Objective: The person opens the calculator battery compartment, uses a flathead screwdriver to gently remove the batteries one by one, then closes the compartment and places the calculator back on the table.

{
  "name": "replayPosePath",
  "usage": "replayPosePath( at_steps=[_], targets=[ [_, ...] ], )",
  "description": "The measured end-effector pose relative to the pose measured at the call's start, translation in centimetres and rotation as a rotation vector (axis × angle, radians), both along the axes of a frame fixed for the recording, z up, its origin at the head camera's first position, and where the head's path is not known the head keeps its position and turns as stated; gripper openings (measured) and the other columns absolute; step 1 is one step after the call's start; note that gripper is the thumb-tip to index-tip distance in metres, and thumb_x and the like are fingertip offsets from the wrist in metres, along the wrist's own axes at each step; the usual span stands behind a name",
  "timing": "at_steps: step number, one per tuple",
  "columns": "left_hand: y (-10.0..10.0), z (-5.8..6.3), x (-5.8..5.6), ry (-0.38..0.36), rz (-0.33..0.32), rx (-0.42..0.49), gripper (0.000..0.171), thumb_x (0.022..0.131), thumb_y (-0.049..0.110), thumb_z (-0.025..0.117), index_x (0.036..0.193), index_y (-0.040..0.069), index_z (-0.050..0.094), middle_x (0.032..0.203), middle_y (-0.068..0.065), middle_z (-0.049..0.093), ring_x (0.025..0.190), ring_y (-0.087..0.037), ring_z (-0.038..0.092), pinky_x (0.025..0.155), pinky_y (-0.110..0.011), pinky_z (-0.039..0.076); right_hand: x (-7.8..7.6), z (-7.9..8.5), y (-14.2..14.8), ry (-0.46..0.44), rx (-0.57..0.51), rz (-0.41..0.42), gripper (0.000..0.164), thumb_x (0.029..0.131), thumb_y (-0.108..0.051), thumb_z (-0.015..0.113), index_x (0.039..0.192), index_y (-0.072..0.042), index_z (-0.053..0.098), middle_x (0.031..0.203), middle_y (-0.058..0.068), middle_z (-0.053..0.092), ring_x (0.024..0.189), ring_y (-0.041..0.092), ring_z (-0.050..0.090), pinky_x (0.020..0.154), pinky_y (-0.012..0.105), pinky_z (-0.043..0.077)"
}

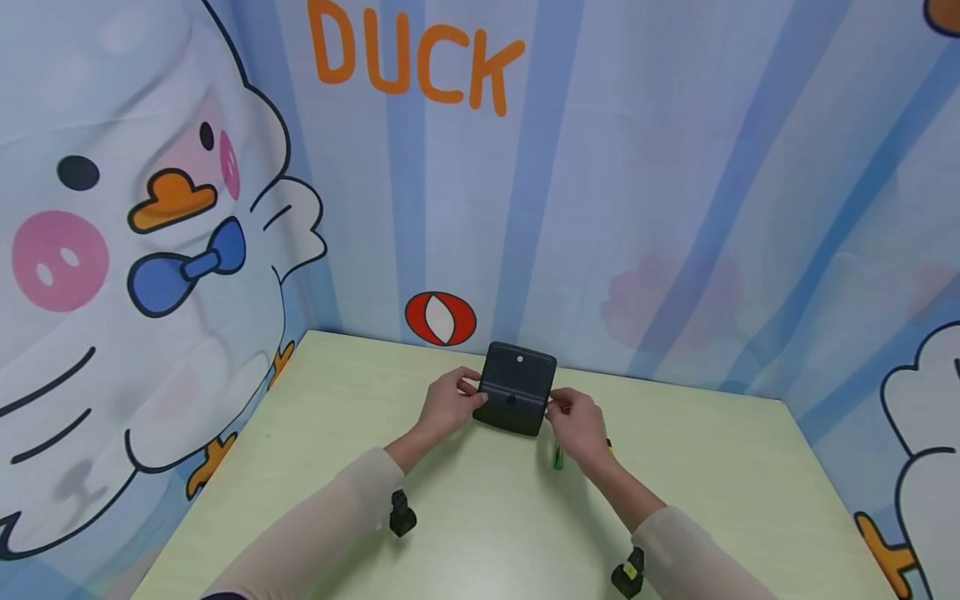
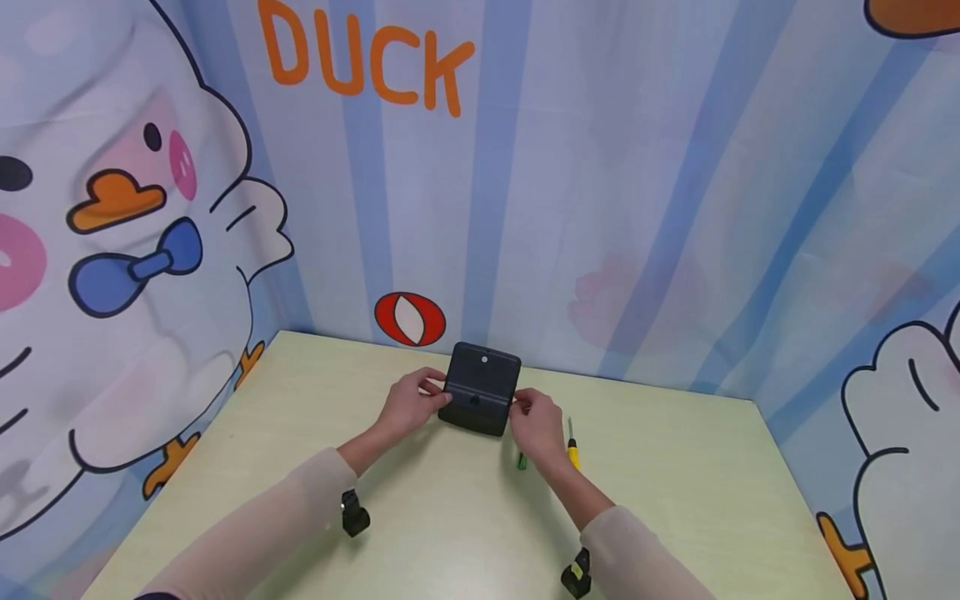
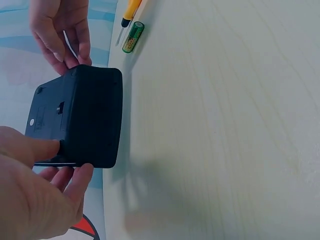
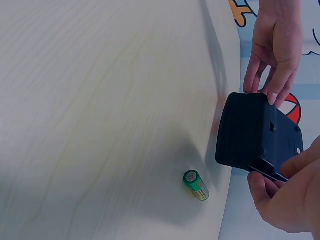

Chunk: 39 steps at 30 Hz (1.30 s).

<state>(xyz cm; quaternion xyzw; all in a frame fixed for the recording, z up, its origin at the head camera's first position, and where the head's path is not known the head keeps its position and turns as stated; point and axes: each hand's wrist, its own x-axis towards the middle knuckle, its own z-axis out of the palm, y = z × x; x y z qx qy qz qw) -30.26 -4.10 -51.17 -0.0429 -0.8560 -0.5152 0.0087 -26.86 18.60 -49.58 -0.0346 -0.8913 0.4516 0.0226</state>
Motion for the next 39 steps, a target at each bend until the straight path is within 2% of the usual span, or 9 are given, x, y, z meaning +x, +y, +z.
replayPosePath(
  at_steps=[7, 15, 22, 29, 34, 39],
  targets=[
    [0.24, -0.35, 0.05, 0.028, 0.016, 0.026, 0.025, 0.101, 0.014, 0.073, 0.124, 0.006, 0.071, 0.096, -0.006, 0.07, 0.089, -0.022, 0.071, 0.072, -0.033, 0.059, 0.16, 0.15, -0.09, 0.034, 0.016, -0.015, 0.034, 0.105, -0.009, 0.056, 0.134, 0.004, 0.068, 0.109, 0.014, 0.075, 0.097, 0.027, 0.07, 0.082, 0.043, 0.057],
    [0.49, -0.31, 0.04, 0.073, 0.028, 0.012, 0.027, 0.109, 0.025, 0.061, 0.126, 0.008, 0.072, 0.107, -0.008, 0.072, 0.1, -0.026, 0.07, 0.083, -0.04, 0.06, 0.21, 0.19, -0.04, 0.031, -0.023, -0.026, 0.031, 0.106, -0.007, 0.056, 0.132, 0.006, 0.068, 0.111, 0.016, 0.075, 0.103, 0.031, 0.072, 0.083, 0.042, 0.057],
    [0.58, -0.51, -0.05, 0.025, 0.056, 0.004, 0.036, 0.112, 0.036, 0.055, 0.131, 0.01, 0.071, 0.117, -0.009, 0.071, 0.11, -0.028, 0.067, 0.095, -0.045, 0.057, 0.39, 0.08, -0.16, 0.044, -0.051, -0.027, 0.026, 0.107, -0.007, 0.056, 0.125, 0.005, 0.071, 0.108, 0.017, 0.077, 0.101, 0.03, 0.074, 0.082, 0.039, 0.059],
    [0.57, -0.17, 0.03, 0.027, 0.051, 0.003, 0.037, 0.113, 0.037, 0.051, 0.126, 0.01, 0.072, 0.114, -0.008, 0.072, 0.107, -0.027, 0.068, 0.092, -0.045, 0.057, 0.33, 0.23, 0.04, 0.018, -0.125, -0.037, 0.03, 0.11, -0.01, 0.052, 0.127, 0.007, 0.07, 0.113, 0.02, 0.076, 0.106, 0.033, 0.075, 0.094, 0.046, 0.059],
    [0.6, -0.09, -0.02, 0.017, 0.06, -0.004, 0.037, 0.113, 0.039, 0.05, 0.121, 0.011, 0.073, 0.112, -0.007, 0.071, 0.104, -0.027, 0.068, 0.09, -0.045, 0.057, 0.11, 0.29, 0.1, -0.002, -0.166, -0.049, 0.031, 0.112, -0.012, 0.05, 0.125, 0.006, 0.071, 0.115, 0.02, 0.075, 0.106, 0.029, 0.075, 0.096, 0.041, 0.06],
    [0.63, -0.25, -0.2, 0.008, 0.062, -0.005, 0.038, 0.113, 0.04, 0.049, 0.119, 0.012, 0.073, 0.112, -0.007, 0.071, 0.106, -0.028, 0.068, 0.09, -0.046, 0.057, 0.12, 0.33, 0.2, -0.008, -0.211, -0.055, 0.032, 0.113, -0.012, 0.049, 0.125, 0.009, 0.07, 0.115, 0.022, 0.074, 0.107, 0.031, 0.075, 0.094, 0.036, 0.061]
  ],
)
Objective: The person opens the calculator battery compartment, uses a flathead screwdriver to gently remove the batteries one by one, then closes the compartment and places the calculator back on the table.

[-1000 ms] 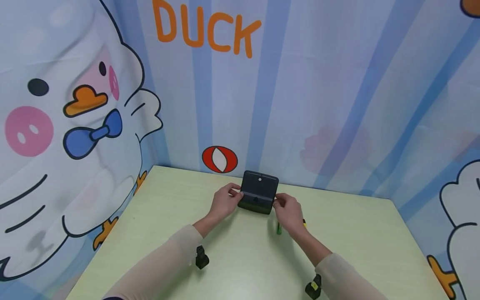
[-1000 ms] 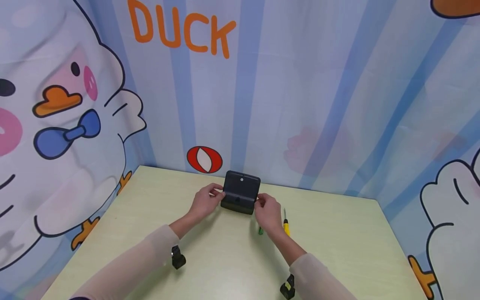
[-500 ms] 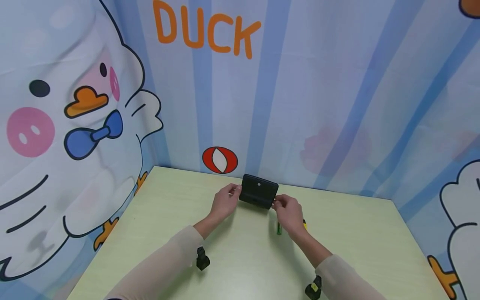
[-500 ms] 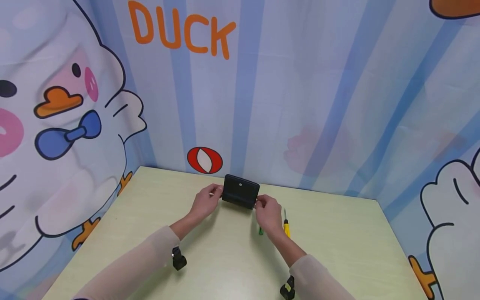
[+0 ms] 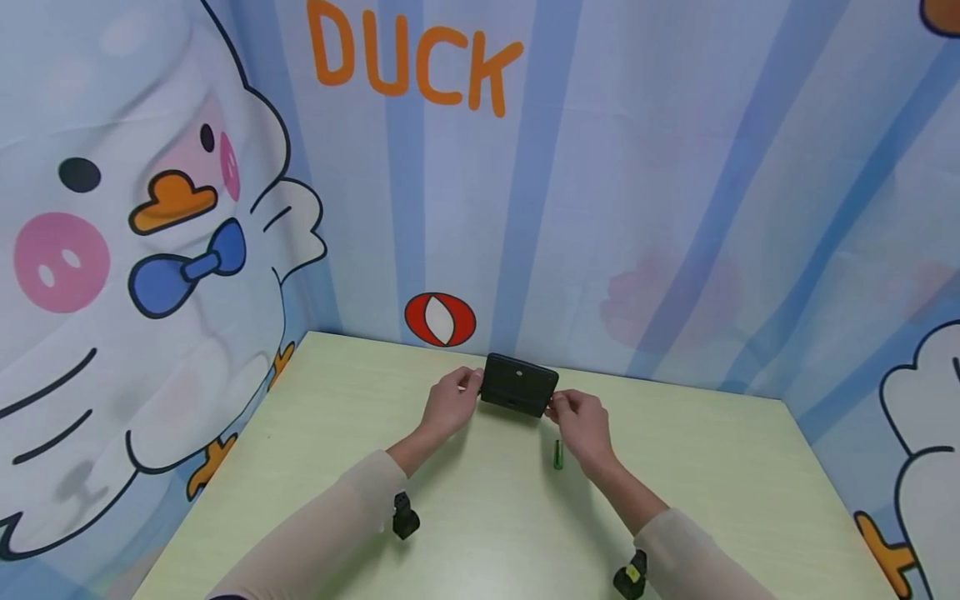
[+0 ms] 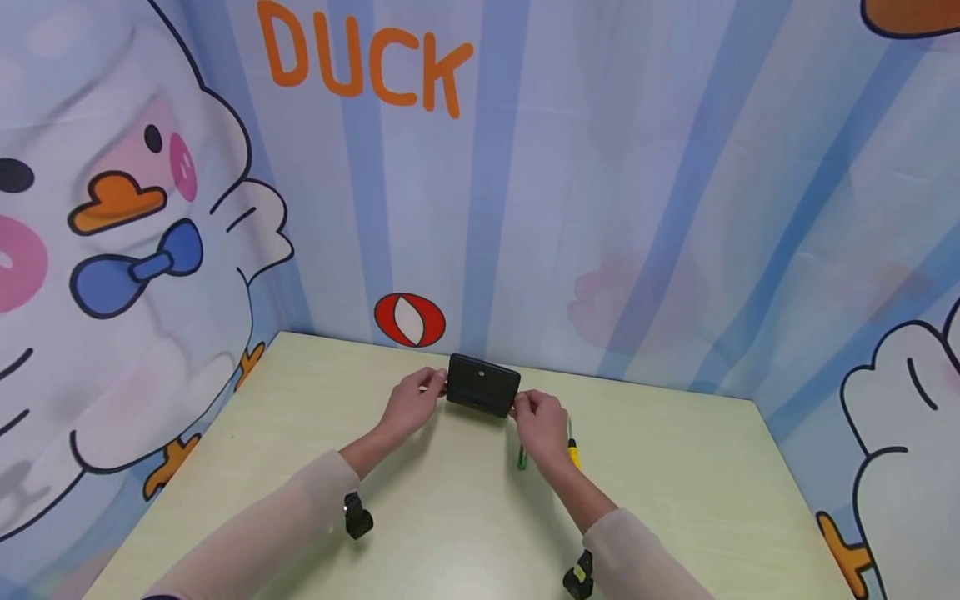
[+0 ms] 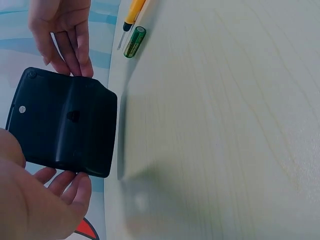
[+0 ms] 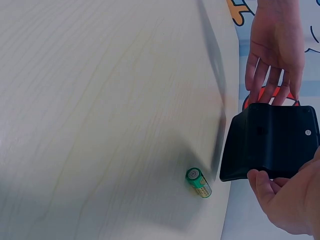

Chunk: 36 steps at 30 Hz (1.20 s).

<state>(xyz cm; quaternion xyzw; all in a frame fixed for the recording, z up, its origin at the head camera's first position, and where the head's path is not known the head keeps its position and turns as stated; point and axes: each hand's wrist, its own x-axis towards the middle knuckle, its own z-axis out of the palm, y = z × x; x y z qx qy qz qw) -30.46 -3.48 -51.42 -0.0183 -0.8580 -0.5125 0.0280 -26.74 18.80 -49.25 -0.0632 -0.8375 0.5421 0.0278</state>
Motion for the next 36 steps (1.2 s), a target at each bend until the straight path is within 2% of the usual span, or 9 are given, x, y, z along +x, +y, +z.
replayPosePath(
  at_steps=[7, 12, 21, 32, 36],
  targets=[
    [-0.1, -0.2, -0.1, 0.007, 0.003, -0.012, 0.039, 0.113, 0.042, 0.048, 0.111, 0.012, 0.073, 0.105, -0.005, 0.071, 0.095, -0.023, 0.068, 0.083, -0.041, 0.056, 0.0, 0.0, 0.0, -0.004, -0.036, 0.0, 0.036, 0.113, -0.016, 0.049, 0.127, 0.01, 0.07, 0.116, 0.026, 0.074, 0.109, 0.037, 0.075, 0.095, 0.039, 0.06],
    [-0.2, 0.0, 0.0, -0.001, 0.001, 0.002, 0.043, 0.114, 0.043, 0.047, 0.106, 0.01, 0.073, 0.101, -0.007, 0.073, 0.091, -0.021, 0.068, 0.078, -0.037, 0.055, 0.0, -0.2, 0.1, 0.004, -0.034, 0.0, 0.036, 0.113, -0.016, 0.049, 0.127, 0.011, 0.07, 0.116, 0.026, 0.074, 0.107, 0.035, 0.075, 0.092, 0.034, 0.061],
    [-0.3, -0.1, -0.1, -0.016, 0.004, 0.037, 0.045, 0.113, 0.043, 0.048, 0.105, 0.008, 0.075, 0.1, -0.006, 0.076, 0.093, -0.021, 0.072, 0.083, -0.04, 0.058, 0.1, 0.0, 0.3, -0.015, -0.038, 0.003, 0.036, 0.113, -0.017, 0.051, 0.125, 0.008, 0.072, 0.117, 0.025, 0.075, 0.108, 0.034, 0.076, 0.096, 0.039, 0.06],
    [-0.9, 0.2, 0.0, -0.039, -0.026, 0.08, 0.043, 0.112, 0.041, 0.053, 0.108, 0.005, 0.076, 0.099, -0.012, 0.076, 0.085, -0.02, 0.068, 0.078, -0.035, 0.056, 0.2, 0.1, 0.5, -0.052, -0.109, 0.02, 0.038, 0.113, -0.02, 0.051, 0.13, 0.01, 0.069, 0.124, 0.027, 0.072, 0.114, 0.035, 0.074, 0.101, 0.041, 0.056],
    [-1.1, 0.1, -0.1, -0.064, -0.045, 0.117, 0.039, 0.111, 0.037, 0.056, 0.114, 0.003, 0.075, 0.101, -0.011, 0.075, 0.088, -0.021, 0.07, 0.081, -0.033, 0.059, 0.2, 0.0, 0.8, -0.072, -0.148, 0.043, 0.039, 0.114, -0.02, 0.051, 0.13, 0.011, 0.068, 0.126, 0.028, 0.071, 0.117, 0.035, 0.073, 0.102, 0.041, 0.055]
  ],
)
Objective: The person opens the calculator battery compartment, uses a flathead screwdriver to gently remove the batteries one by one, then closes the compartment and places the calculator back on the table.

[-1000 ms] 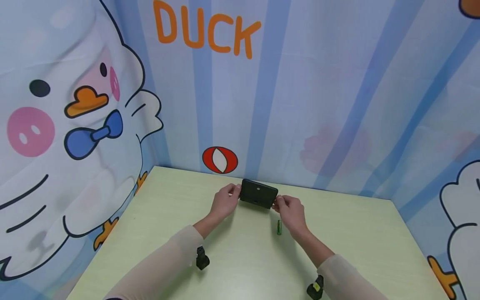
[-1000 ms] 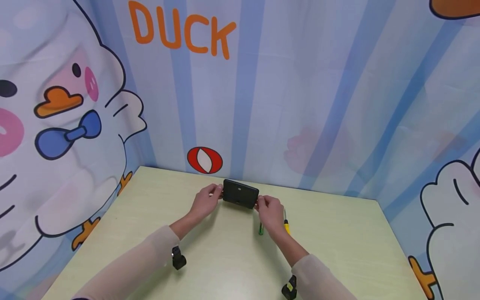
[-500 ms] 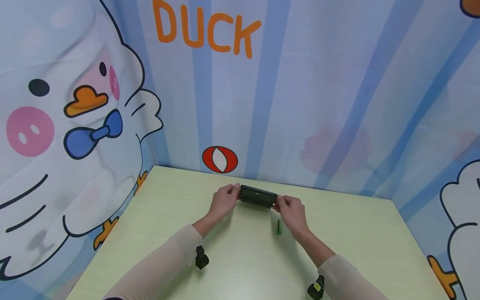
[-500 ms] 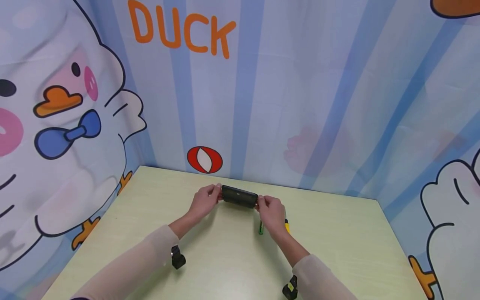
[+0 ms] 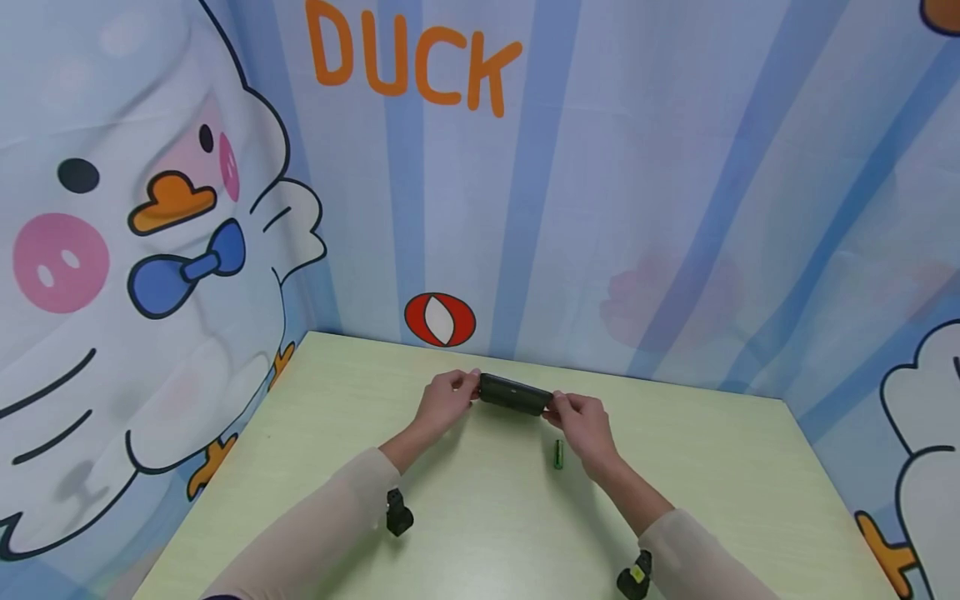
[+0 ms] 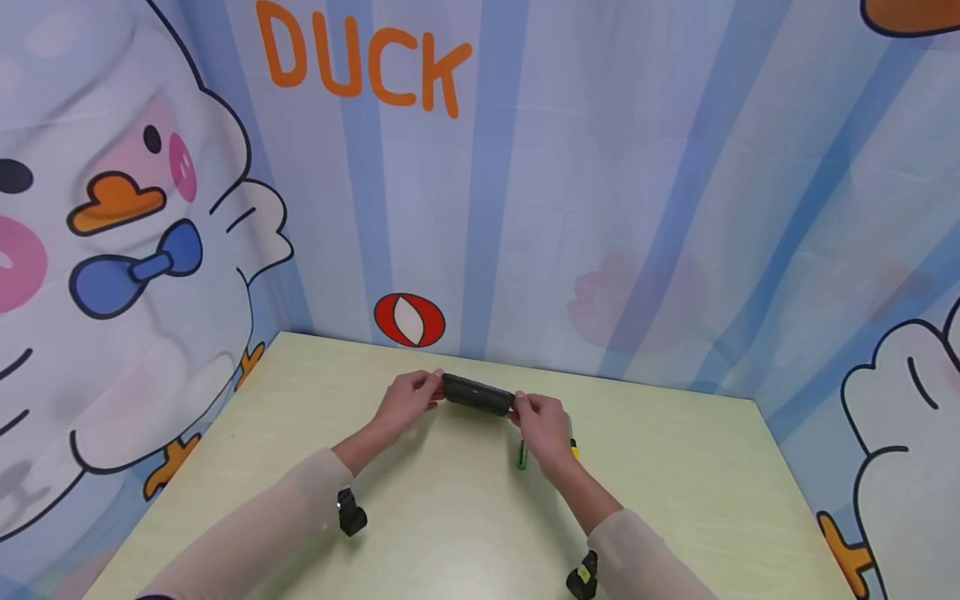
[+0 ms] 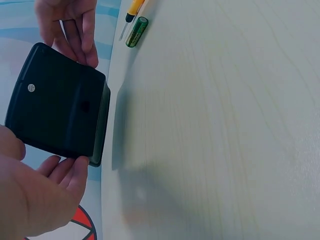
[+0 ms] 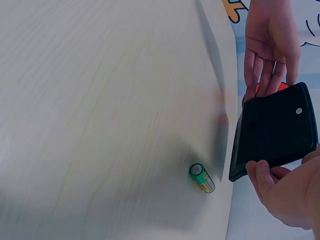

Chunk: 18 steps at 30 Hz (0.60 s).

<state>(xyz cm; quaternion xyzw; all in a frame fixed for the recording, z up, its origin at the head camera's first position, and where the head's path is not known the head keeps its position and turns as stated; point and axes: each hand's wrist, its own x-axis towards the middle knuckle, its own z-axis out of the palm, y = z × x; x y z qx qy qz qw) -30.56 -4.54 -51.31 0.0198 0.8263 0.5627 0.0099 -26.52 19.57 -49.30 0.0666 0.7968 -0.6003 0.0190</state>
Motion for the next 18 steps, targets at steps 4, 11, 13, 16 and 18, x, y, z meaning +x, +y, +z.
replayPosePath(
  at_steps=[4, 11, 13, 16, 18],
  targets=[
    [-0.08, -0.05, -0.23, -0.024, -0.03, 0.075, 0.038, 0.111, 0.032, 0.057, 0.122, -0.001, 0.072, 0.105, -0.012, 0.074, 0.099, -0.03, 0.072, 0.087, -0.035, 0.062, 0.05, 0.06, 0.32, -0.01, -0.046, 0.023, 0.039, 0.114, -0.018, 0.051, 0.132, 0.013, 0.066, 0.129, 0.03, 0.068, 0.122, 0.037, 0.07, 0.104, 0.04, 0.054],
    [-0.46, 0.12, -0.55, -0.079, -0.085, 0.192, 0.033, 0.11, 0.021, 0.059, 0.128, -0.006, 0.069, 0.116, -0.018, 0.072, 0.116, -0.039, 0.069, 0.096, -0.04, 0.06, 0.12, 0.29, 0.82, -0.017, -0.049, 0.059, 0.037, 0.113, -0.015, 0.051, 0.134, 0.012, 0.064, 0.136, 0.03, 0.065, 0.127, 0.037, 0.066, 0.108, 0.043, 0.05],
    [-0.56, 0.12, -0.6, -0.104, -0.102, 0.222, 0.034, 0.11, 0.018, 0.06, 0.131, -0.007, 0.067, 0.12, -0.019, 0.07, 0.118, -0.039, 0.068, 0.099, -0.042, 0.059, 0.14, 0.3, 0.9, -0.017, -0.038, 0.062, 0.035, 0.113, -0.013, 0.053, 0.134, 0.012, 0.065, 0.134, 0.029, 0.066, 0.126, 0.037, 0.067, 0.109, 0.045, 0.05],
    [-0.64, 0.16, -0.58, -0.128, -0.113, 0.242, 0.035, 0.109, 0.017, 0.06, 0.133, -0.007, 0.066, 0.121, -0.019, 0.069, 0.119, -0.037, 0.068, 0.101, -0.043, 0.057, 0.16, 0.31, 0.92, -0.018, -0.04, 0.065, 0.032, 0.111, -0.011, 0.055, 0.131, 0.012, 0.067, 0.131, 0.028, 0.068, 0.125, 0.036, 0.068, 0.11, 0.047, 0.05],
    [-0.64, 0.17, -0.54, -0.14, -0.108, 0.246, 0.035, 0.109, 0.018, 0.06, 0.133, -0.006, 0.066, 0.121, -0.018, 0.068, 0.117, -0.035, 0.069, 0.101, -0.041, 0.058, 0.26, 0.35, 0.87, -0.021, -0.038, 0.068, 0.031, 0.111, -0.01, 0.056, 0.13, 0.012, 0.067, 0.129, 0.028, 0.068, 0.125, 0.037, 0.068, 0.111, 0.049, 0.049]
  ],
)
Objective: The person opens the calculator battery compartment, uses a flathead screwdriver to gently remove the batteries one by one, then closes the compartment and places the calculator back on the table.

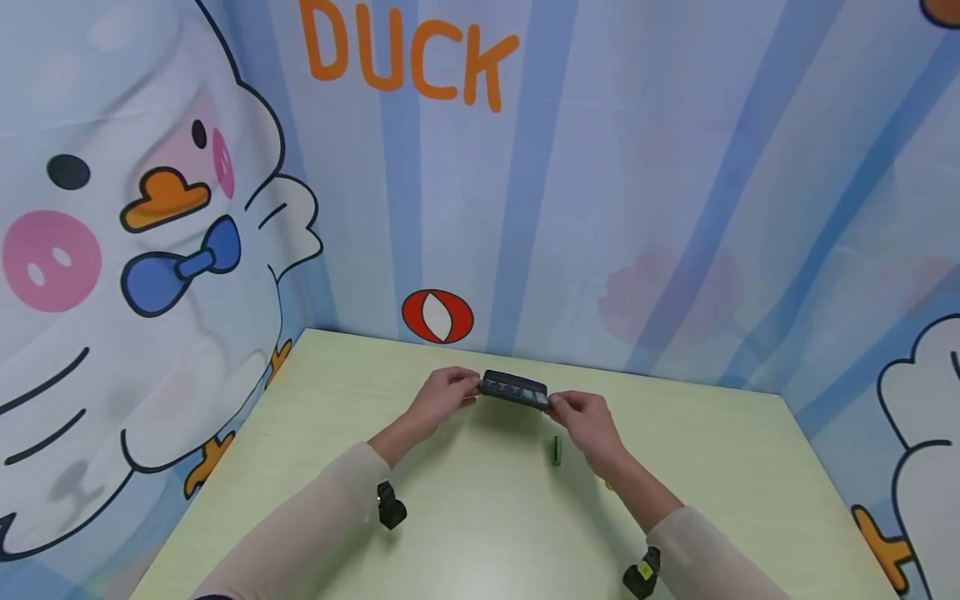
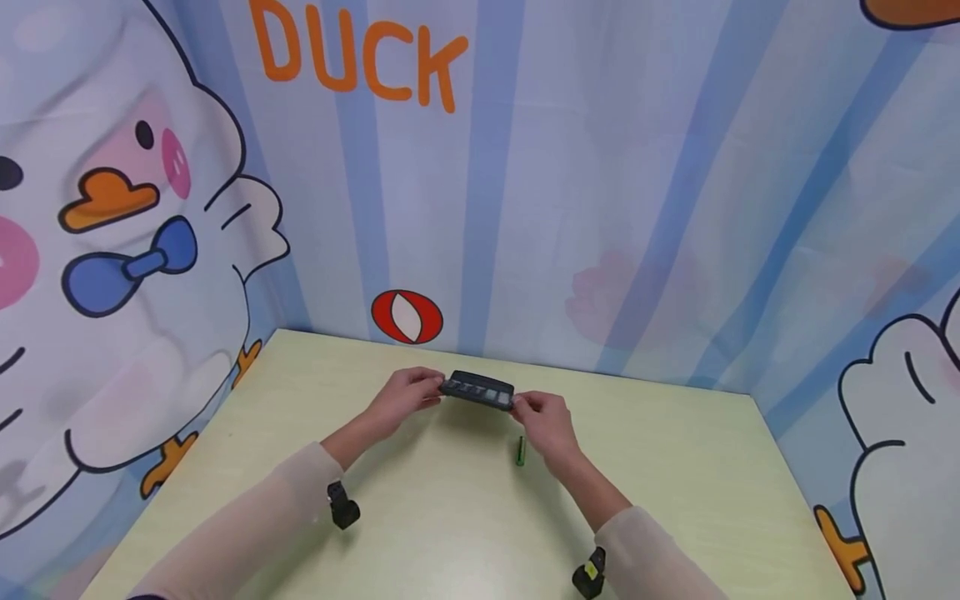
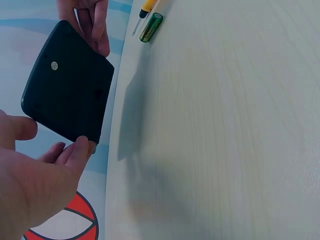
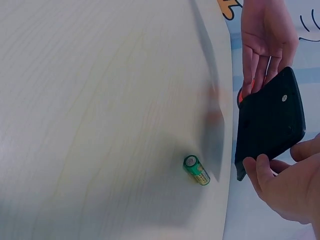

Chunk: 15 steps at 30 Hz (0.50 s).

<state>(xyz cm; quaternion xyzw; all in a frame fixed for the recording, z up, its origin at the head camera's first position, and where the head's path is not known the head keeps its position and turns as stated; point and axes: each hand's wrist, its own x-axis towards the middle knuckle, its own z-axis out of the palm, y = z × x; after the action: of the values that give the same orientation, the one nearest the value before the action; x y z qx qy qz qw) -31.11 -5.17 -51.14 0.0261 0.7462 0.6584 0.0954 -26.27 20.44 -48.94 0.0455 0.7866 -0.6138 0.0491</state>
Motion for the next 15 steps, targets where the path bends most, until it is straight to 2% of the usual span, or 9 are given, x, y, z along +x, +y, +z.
replayPosePath(
  at_steps=[6, 15],
  targets=[
    [0.04, -0.01, 0.24, -0.007, 0.028, -0.057, 0.035, 0.109, 0.022, 0.061, 0.133, -0.002, 0.068, 0.123, -0.016, 0.069, 0.11, -0.025, 0.07, 0.099, -0.037, 0.059, 0.14, -0.21, -0.25, -0.015, 0.072, -0.002, 0.029, 0.108, -0.009, 0.058, 0.129, 0.008, 0.069, 0.126, 0.023, 0.07, 0.12, 0.034, 0.069, 0.11, 0.053, 0.05],
    [0.09, -0.08, 0.39, -0.02, 0.042, -0.087, 0.038, 0.11, 0.025, 0.059, 0.135, -0.003, 0.066, 0.125, -0.016, 0.069, 0.112, -0.025, 0.07, 0.098, -0.036, 0.059, 0.03, -0.75, -0.61, -0.039, 0.121, -0.018, 0.027, 0.106, -0.007, 0.061, 0.129, 0.003, 0.071, 0.127, 0.019, 0.069, 0.117, 0.031, 0.062, 0.105, 0.051, 0.05]
  ],
)
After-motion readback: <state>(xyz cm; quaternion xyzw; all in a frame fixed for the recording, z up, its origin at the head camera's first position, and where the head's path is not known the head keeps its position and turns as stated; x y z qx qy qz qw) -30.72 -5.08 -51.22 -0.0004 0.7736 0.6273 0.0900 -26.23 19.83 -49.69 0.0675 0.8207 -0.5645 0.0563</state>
